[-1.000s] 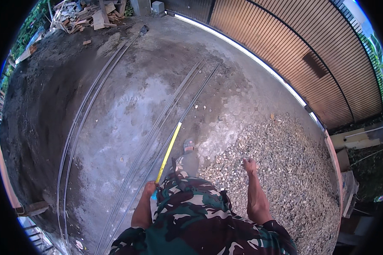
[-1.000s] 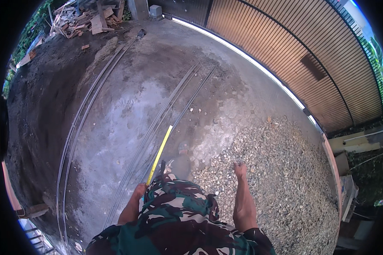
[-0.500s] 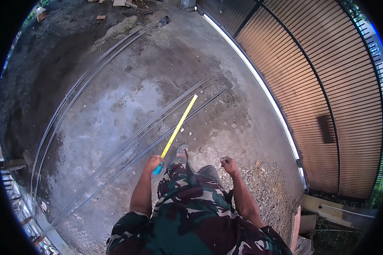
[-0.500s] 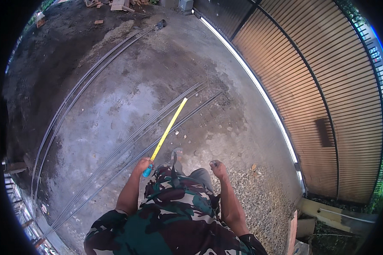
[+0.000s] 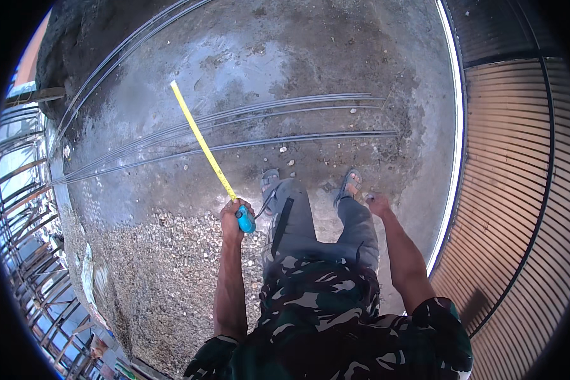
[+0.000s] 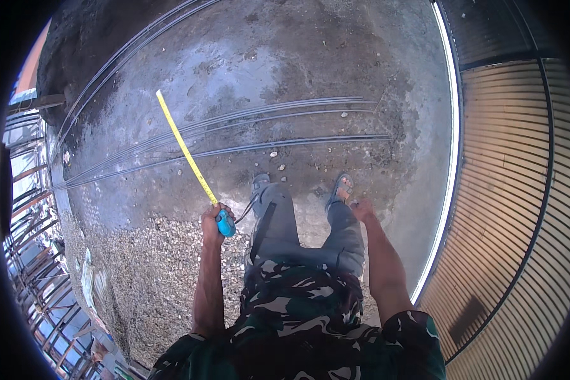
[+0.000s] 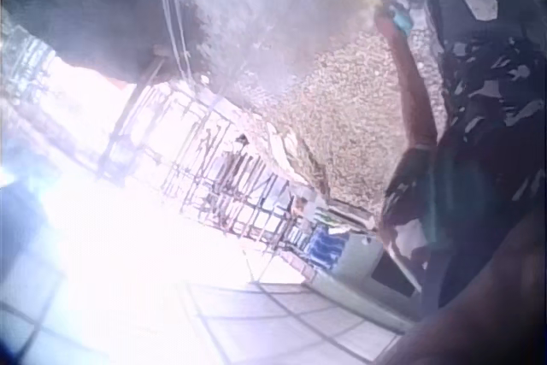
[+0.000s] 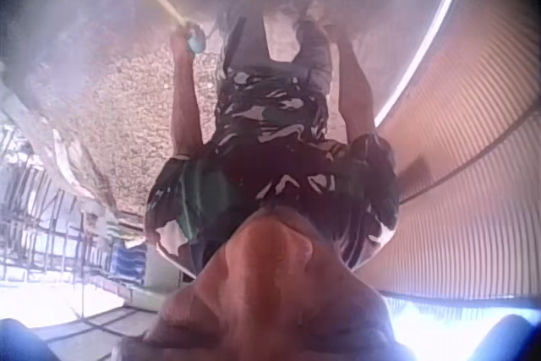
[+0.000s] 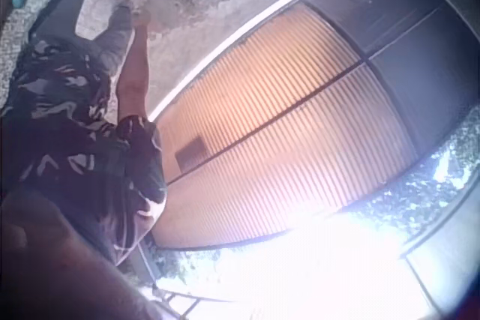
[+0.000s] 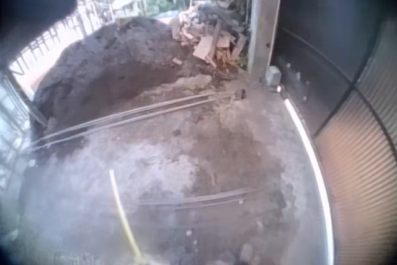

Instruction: The person measures and marks long metal rebars on the ground using a measuring tape and a small white marking tool.

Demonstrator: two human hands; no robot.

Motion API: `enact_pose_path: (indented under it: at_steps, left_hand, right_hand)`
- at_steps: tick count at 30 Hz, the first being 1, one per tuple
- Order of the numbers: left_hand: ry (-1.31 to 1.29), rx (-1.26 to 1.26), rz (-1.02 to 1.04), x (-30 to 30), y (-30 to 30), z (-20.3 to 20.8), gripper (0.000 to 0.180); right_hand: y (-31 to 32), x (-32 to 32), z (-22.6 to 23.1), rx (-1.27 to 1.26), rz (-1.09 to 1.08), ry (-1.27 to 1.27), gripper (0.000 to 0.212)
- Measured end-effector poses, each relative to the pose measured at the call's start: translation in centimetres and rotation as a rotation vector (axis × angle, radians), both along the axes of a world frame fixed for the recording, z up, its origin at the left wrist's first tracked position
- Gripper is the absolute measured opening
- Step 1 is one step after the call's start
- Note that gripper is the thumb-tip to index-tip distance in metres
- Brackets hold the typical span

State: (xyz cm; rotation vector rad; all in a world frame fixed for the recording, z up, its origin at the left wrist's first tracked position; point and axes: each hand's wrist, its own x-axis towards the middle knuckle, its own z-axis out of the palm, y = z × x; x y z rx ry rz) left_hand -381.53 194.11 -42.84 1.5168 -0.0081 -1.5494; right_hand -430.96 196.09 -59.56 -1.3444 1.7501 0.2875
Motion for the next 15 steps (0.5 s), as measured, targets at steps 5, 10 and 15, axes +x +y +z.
enact_pose_path:
  at_steps: [5, 10, 15]
  left_hand:
    - [-0.062, 0.121, 0.160, -7.3, 5.6, -2.6, 0.023]
    - [-0.011, 0.128, 0.010, -14.8, 0.9, -11.3, 0.021]
    - [-0.350, -0.167, -0.561, -19.0, -6.7, -25.0, 0.022]
  right_hand:
    - [-15.3, -5.9, -4.9, -0.225, 0.115, -0.003, 0.030]
    - [-23.5, -9.1, -15.3, -0.390, 0.185, 0.017, 0.026]
    - [-25.3, -5.9, -28.3, -0.303, 0.499, 0.054, 0.024]
